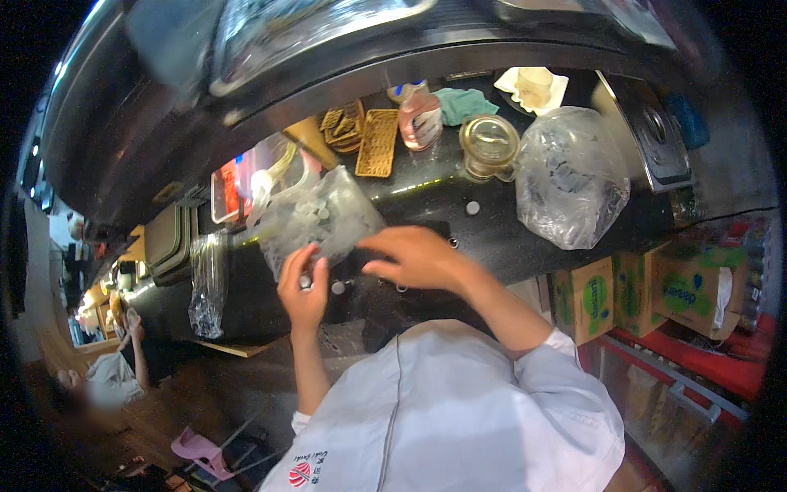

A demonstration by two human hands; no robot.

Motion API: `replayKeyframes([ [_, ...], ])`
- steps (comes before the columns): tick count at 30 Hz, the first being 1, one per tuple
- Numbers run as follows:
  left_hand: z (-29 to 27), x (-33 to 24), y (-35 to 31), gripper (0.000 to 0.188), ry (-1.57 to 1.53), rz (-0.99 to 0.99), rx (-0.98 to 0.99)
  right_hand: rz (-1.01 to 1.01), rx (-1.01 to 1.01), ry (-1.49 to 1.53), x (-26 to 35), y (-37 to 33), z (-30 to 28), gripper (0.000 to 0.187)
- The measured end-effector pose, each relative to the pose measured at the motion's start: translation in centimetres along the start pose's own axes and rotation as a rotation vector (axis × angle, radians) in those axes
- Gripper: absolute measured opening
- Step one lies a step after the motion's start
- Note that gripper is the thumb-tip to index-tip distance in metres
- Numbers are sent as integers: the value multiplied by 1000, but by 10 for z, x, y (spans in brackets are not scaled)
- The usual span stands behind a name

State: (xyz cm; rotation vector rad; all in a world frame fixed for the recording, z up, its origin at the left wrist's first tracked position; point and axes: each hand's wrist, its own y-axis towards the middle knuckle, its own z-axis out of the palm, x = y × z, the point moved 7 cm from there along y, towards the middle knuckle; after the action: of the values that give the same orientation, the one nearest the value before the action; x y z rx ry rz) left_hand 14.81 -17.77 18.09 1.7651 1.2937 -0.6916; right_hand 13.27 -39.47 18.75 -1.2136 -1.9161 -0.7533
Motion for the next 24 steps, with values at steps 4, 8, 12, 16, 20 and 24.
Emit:
replayKeyframes([
  [4,133,-65,76,24,-147,221,304,223,-392,9,-63,-50,-142,33],
  [8,271,-70,163,31,105,271,577,387,-597,-23,-178,-42,-251,28],
  [12,352,-28,202,34,431,350,608,252,-313,-111,-300,5,-258,28],
  [16,395,15,197,32,389,216,604,188,158,-409,-392,74,-208,42],
  [20,428,38,189,29,554,149,580,112,62,-688,-413,88,-195,46],
  [24,453,43,186,28,517,208,442,171,-16,-535,-411,78,-197,29],
])
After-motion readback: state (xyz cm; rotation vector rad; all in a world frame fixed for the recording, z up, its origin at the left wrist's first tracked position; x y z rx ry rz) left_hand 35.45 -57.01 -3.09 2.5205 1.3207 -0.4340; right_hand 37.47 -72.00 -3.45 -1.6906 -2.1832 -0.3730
